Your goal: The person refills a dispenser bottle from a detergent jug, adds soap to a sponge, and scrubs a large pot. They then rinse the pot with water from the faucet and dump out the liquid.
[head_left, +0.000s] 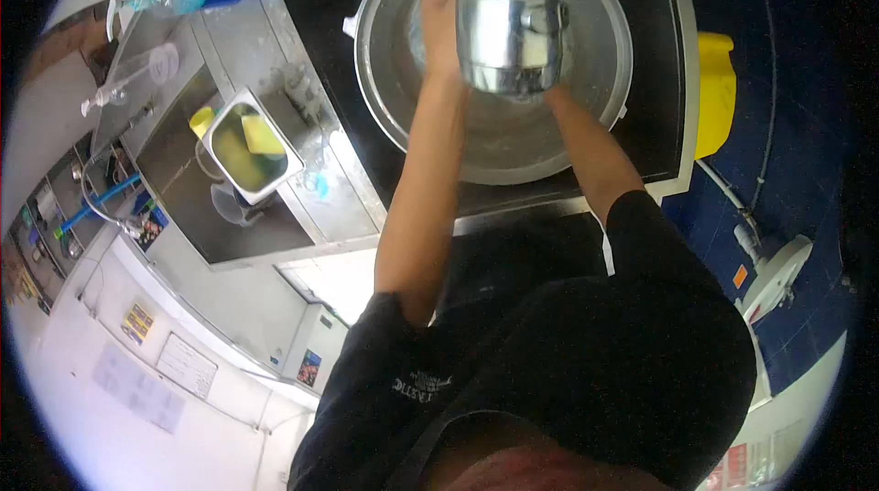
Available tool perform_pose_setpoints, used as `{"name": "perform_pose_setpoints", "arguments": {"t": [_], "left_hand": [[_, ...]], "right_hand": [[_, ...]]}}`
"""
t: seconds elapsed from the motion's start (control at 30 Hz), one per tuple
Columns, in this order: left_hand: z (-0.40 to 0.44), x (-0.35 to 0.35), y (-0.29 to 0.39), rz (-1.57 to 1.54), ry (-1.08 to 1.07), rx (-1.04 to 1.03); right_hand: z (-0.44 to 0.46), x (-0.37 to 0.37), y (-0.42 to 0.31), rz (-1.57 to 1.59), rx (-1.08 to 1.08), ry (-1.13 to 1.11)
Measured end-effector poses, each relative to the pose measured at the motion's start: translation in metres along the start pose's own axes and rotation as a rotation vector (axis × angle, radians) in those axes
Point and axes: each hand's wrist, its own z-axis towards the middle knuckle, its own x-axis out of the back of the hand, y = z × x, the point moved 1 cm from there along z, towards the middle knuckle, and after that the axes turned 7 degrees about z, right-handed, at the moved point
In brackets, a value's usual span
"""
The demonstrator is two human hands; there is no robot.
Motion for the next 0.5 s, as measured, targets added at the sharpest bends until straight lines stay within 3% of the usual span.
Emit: {"name": "perform_pose_setpoints", "arguments": {"t": [0.13, 0.17, 0.23, 0.33, 0.4, 0.43, 0.5], "left_hand": [[0.012, -0.013, -0.012, 0.093, 0.012, -0.041], [0.013, -0.013, -0.013, 0.123, 0.017, -0.052], [0.013, -0.013, -0.013, 0.186, 0.024, -0.087], [0.013, -0.003, -0.013, 0.342, 0.055, -0.169], [0.006, 0.015, -0.009, 0.598, 0.137, -0.337], [-0.001, 0.028, -0.008, 0.772, 0.215, -0.457], [-0.021, 0.059, -0.014, 1.064, 0.398, -0.656]], "right_hand": [[0.004, 0.004, 0.003, -0.091, -0.055, -0.133], [0.015, -0.015, 0.035, -0.052, 0.047, -0.104], [0.020, -0.017, 0.032, -0.012, 0.160, -0.077], [0.007, -0.005, 0.019, 0.031, 0.151, -0.073], [-0.004, -0.001, 0.015, 0.356, 0.257, 0.098], [-0.003, -0.005, 0.016, 0.355, 0.257, 0.090], [0.013, -0.019, 0.025, 0.511, 0.010, 0.094]]}}
